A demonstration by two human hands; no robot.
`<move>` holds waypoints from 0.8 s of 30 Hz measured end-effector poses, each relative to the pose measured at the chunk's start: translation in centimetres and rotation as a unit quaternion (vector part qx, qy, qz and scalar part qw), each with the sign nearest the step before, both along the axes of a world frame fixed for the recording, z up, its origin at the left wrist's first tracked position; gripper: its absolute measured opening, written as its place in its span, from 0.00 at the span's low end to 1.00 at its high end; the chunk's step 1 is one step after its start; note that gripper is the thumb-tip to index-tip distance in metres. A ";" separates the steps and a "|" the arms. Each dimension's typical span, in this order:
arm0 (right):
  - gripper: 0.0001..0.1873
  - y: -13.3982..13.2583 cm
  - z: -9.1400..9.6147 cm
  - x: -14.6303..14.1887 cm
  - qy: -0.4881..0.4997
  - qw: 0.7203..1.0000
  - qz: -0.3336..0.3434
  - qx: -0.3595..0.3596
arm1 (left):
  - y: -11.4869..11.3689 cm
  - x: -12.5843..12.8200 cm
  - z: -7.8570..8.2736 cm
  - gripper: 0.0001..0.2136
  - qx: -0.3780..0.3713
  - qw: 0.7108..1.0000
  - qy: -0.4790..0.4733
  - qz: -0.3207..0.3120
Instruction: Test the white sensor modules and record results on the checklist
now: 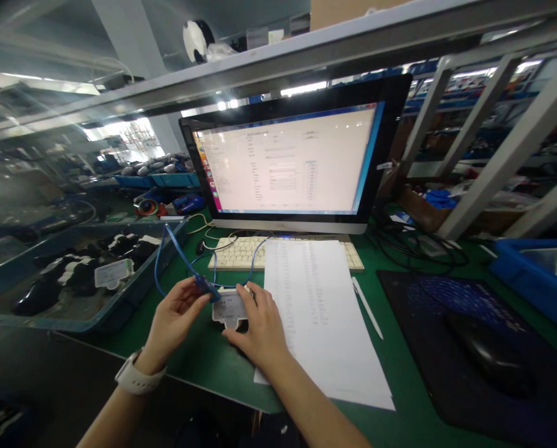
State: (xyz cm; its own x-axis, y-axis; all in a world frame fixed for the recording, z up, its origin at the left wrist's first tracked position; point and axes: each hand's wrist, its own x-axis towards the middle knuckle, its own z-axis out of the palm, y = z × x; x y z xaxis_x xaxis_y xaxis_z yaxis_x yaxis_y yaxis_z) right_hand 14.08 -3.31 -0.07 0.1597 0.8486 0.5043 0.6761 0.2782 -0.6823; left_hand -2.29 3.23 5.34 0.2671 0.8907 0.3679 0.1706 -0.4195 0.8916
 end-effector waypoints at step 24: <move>0.41 -0.2 0.4 -0.4 -0.011 1.000 -0.010 -0.020 | 0.1 0.1 -3.0 0.10 0.089 0.996 0.004 -0.018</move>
State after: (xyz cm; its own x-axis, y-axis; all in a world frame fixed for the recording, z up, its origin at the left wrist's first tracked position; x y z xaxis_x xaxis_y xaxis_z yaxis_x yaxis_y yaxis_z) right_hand 13.72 -3.51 0.36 0.1663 0.8650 0.4734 0.6965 0.2367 -0.6773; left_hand -2.16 3.30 2.34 0.3018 0.8013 0.5165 0.1587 -0.5764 0.8016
